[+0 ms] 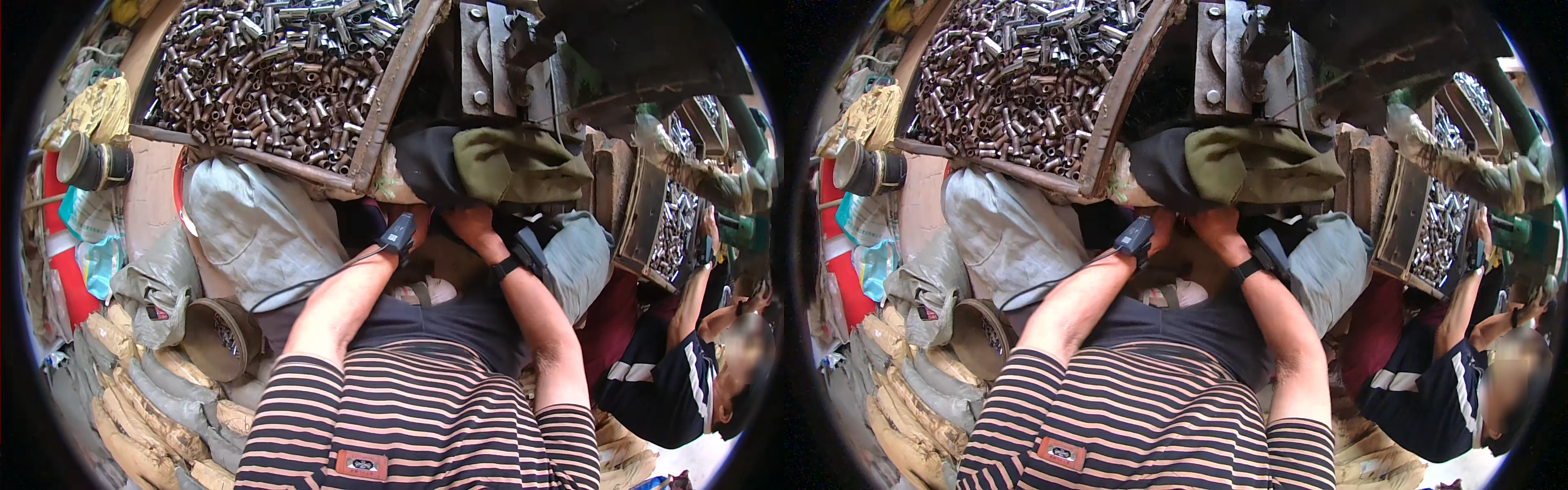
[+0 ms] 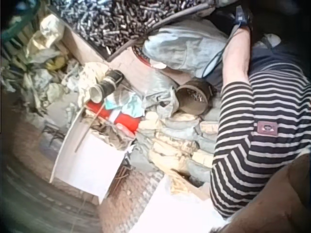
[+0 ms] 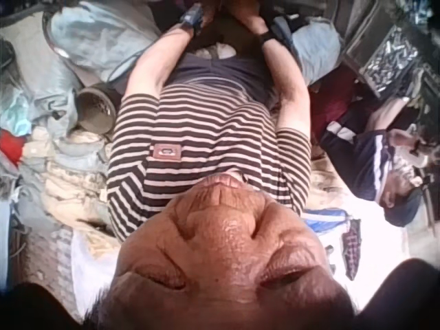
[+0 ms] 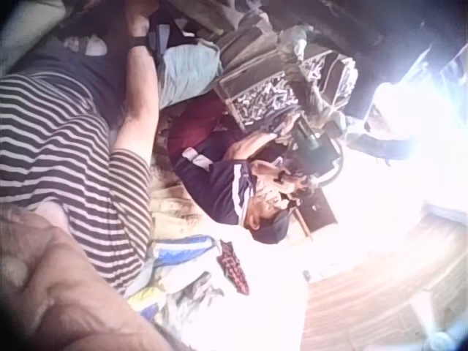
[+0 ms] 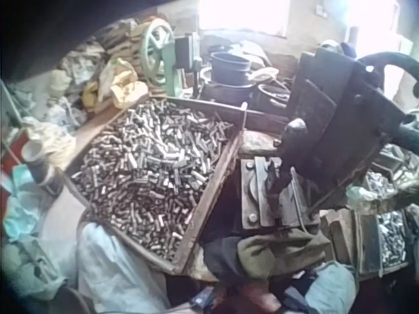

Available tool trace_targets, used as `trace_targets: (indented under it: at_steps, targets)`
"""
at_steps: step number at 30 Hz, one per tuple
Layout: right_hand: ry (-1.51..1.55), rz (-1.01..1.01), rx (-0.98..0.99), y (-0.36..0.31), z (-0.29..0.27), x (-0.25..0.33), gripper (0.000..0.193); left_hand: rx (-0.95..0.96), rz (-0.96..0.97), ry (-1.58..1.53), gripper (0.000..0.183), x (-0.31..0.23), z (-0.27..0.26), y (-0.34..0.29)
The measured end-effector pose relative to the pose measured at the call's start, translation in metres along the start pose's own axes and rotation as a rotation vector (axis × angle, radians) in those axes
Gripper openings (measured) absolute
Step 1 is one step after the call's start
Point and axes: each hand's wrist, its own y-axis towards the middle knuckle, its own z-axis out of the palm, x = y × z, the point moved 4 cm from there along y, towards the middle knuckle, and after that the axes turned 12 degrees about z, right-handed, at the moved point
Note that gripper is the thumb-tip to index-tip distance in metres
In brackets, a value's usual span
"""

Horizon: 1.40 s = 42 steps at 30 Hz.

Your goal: Manually inserting metal sleeves and fasteners into an industrial machine press for fabrication.

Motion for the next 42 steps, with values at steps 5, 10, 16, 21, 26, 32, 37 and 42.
trace_targets:
  at_steps: [5,10,16,21,26,32,37,42]
  targets:
    - [0.325,-0.395,-0.887,0.014,-0.014,0.012,0.013,-0.457,-0.194,-0.301,0.020,0.034,-0.004,-0.002]
    - [0.115,-0.240,-1.020,0.027,-0.020,0.009,0.012,-0.636,-0.318,-0.378,0.019,0.069,-0.007,-0.002]
    - [0.020,-0.147,-1.063,0.029,-0.022,0.006,0.011,-0.703,-0.413,-0.438,0.019,0.083,0.011,-0.014]
    - [0.016,-0.118,-1.063,0.020,-0.022,0.004,0.011,-0.706,-0.487,-0.463,0.018,0.090,0.028,-0.033]
    - [0.004,-0.106,-1.068,0.013,-0.025,0.000,0.010,-0.705,-0.515,-0.468,0.019,0.102,0.036,-0.039]
    - [0.025,-0.120,-1.062,0.004,-0.022,0.003,0.009,-0.710,-0.564,-0.464,0.019,0.106,0.042,-0.053]
    - [0.028,-0.112,-1.078,0.004,-0.030,0.002,0.008,-0.733,-0.543,-0.469,0.020,0.107,0.039,-0.051]
    - [0.017,-0.090,-1.082,0.003,-0.028,-0.005,0.007,-0.724,-0.517,-0.458,0.022,0.106,0.037,-0.045]
